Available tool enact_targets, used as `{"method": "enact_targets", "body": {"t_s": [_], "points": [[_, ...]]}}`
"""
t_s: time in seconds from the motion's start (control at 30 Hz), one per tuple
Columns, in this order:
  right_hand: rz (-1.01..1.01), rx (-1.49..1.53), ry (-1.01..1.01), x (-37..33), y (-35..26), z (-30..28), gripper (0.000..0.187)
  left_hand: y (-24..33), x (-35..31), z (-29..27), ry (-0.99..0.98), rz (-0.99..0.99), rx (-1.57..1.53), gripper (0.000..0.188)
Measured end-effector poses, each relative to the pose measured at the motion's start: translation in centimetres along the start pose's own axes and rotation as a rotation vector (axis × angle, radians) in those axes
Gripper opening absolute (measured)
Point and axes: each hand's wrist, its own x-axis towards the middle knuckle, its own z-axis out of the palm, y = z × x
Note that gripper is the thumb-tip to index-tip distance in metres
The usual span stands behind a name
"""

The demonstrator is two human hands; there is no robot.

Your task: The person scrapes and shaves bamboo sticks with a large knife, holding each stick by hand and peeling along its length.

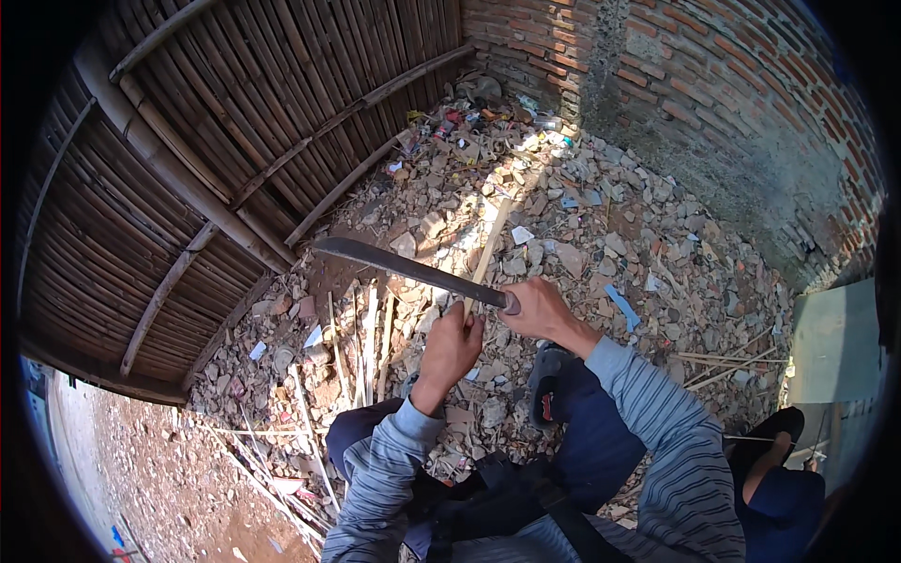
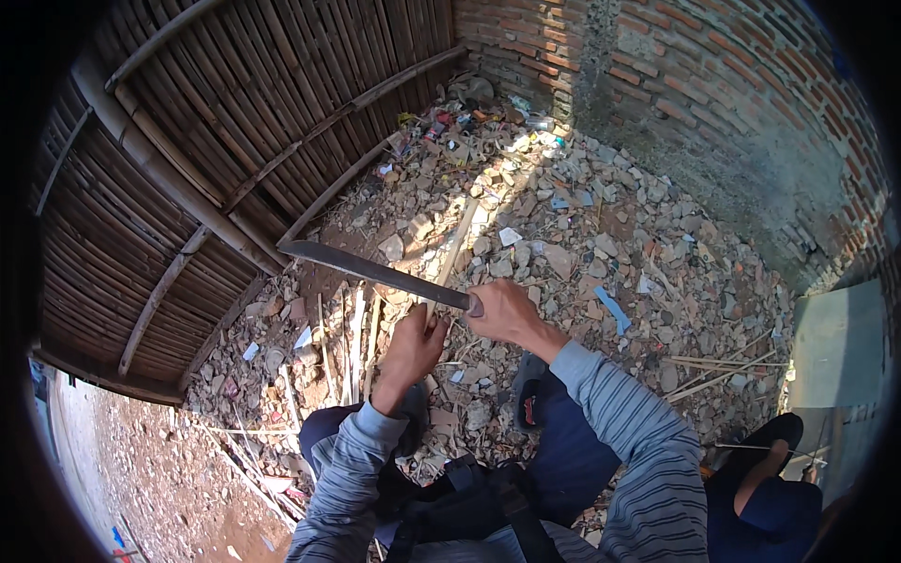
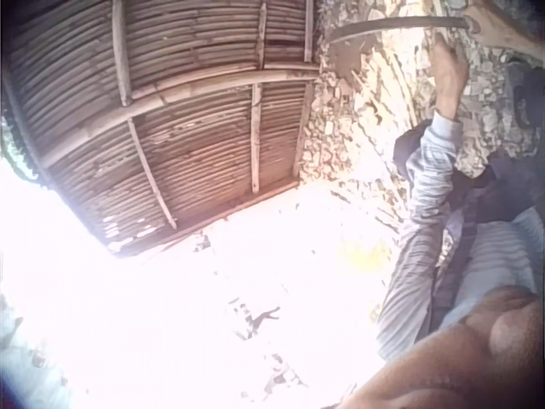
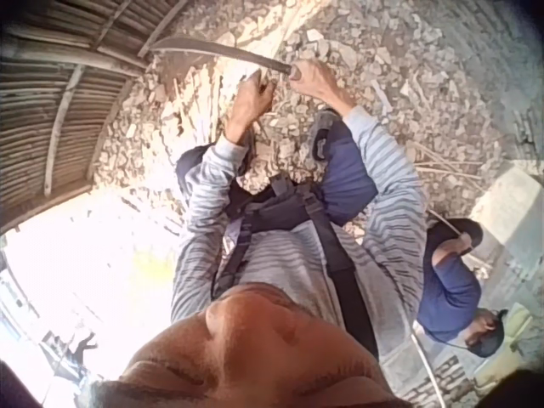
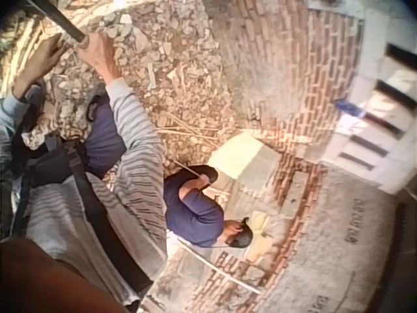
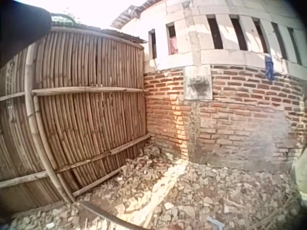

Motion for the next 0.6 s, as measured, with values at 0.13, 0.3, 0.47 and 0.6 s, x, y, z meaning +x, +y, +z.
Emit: {"method": "enact_targets", "body": {"t_s": [0.13,0.3,0.47,0.6], "points": [[0.031,-0.019,-0.050,0.0,-0.8,0.0,0.019,-0.6,0.0,0.4,0.047,0.019,0.052,0.024],[0.060,0.043,-0.025,-0.1,-0.9,0.9,0.019,-1.2,-0.2,0.2,0.049,0.060,0.097,0.023],[0.159,-0.003,0.101,1.1,1.3,0.8,0.022,-0.2,-0.6,0.0,0.037,0.082,0.074,0.023],[0.248,0.071,0.182,1.7,3.9,-1.4,0.025,-0.1,-1.5,0.4,-0.007,0.091,0.061,0.026]]}}
